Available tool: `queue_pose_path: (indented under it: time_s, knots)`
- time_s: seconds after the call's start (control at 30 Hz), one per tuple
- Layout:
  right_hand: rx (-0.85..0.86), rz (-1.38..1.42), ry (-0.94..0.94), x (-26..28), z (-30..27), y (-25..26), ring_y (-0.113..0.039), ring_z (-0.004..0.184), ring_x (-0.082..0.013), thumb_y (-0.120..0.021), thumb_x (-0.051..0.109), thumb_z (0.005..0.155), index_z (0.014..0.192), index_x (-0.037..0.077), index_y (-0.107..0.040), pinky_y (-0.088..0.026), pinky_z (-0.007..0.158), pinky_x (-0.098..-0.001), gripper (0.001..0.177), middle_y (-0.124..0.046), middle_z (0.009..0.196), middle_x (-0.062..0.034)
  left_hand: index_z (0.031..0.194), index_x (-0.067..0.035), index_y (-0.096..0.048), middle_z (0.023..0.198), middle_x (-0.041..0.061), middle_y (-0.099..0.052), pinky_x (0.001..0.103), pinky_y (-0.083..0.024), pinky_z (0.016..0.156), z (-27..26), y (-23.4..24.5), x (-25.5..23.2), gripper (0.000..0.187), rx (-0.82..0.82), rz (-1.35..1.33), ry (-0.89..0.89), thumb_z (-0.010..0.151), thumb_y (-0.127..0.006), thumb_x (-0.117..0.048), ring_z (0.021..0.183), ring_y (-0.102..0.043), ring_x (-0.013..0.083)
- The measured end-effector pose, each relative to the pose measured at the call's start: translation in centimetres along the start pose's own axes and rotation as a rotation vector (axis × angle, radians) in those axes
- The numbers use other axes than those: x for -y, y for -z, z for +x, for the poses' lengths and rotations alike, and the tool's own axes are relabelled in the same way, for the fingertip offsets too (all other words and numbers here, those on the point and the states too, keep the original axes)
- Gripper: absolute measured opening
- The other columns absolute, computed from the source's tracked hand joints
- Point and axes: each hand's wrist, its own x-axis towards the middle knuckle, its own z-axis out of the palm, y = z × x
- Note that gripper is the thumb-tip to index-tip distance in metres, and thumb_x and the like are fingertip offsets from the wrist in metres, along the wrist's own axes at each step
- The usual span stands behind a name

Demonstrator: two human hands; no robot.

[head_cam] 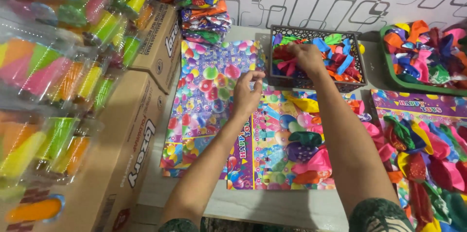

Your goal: Organizing and arranging uninflated balloons from a basket onto cardboard display sheets.

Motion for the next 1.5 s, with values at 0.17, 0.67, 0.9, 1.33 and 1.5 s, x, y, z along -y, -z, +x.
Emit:
queue_pose_path:
  time_s: [0.17, 0.67, 0.9, 1.33, 1.5]
  knots:
    - [-0.057, 0.352, 0.017, 4.7, -4.3, 5.9, -0.068, 0.079, -0.0117, -0.078, 0.047, 0.092, 0.091, 0.020, -0.080, -0.055, 0.076, -0.0264, 0.027, -0.071, 0.078, -0.0023, 0.108, -0.019, -0.073, 0.101, 0.006, -0.071, 0.038, -0.052, 0.094, 0.1, -1.4, -1.8, 0.021, 0.027, -0.064, 0.017, 0.089, -0.065, -0.012, 0.102, -0.070, 0.0251]
    - [0.197, 0.014, 0.179, -3.0, -17.3, 10.9, -0.071, 0.078, -0.0242, -0.085, 0.013, 0.082, 0.102, 0.005, -0.076, -0.054, 0.076, -0.0382, 0.024, -0.073, 0.088, -0.0103, 0.111, -0.005, -0.070, 0.092, 0.012, -0.069, 0.027, -0.066, 0.059, -4.7, -10.0, 3.8, 0.025, 0.296, -0.644, 0.359, 0.087, -0.077, -0.004, 0.073, -0.072, 0.0170]
    - [0.029, -0.397, 0.391, -5.2, -21.1, 6.9, -0.070, 0.102, -0.0279, -0.076, 0.028, 0.089, 0.108, 0.028, -0.077, -0.054, 0.089, -0.0414, 0.019, -0.072, 0.099, 0.0012, 0.122, -0.018, -0.069, 0.120, 0.006, -0.064, 0.044, -0.044, 0.109, -4.4, -4.4, 3.6, 0.033, 0.245, 0.358, -0.128, 0.089, -0.072, -0.016, 0.124, -0.059, 0.0277]
    - [-0.075, -0.309, 0.246, -5.2, -19.7, -0.6, -0.071, 0.093, -0.0233, -0.074, 0.028, 0.091, 0.103, 0.030, -0.077, -0.054, 0.084, -0.0385, 0.012, -0.071, 0.094, 0.0038, 0.147, -0.024, -0.047, 0.139, 0.006, -0.056, 0.064, -0.023, 0.115, -0.2, -4.7, 4.1, 0.055, 0.533, 0.795, -0.008, 0.096, -0.066, -0.034, 0.137, -0.047, 0.0295]
    - [-0.179, -0.263, 0.290, -4.5, -18.4, -1.7, -0.071, 0.088, -0.0270, -0.072, 0.033, 0.093, 0.105, 0.031, -0.075, -0.056, 0.080, -0.0422, 0.012, -0.067, 0.090, 0.0017, 0.124, -0.024, -0.070, 0.120, 0.004, -0.062, 0.060, -0.020, 0.117, 0.5, -4.2, 2.3, 0.034, 0.456, 0.745, -0.045, 0.093, -0.072, -0.036, 0.122, -0.061, 0.0275]
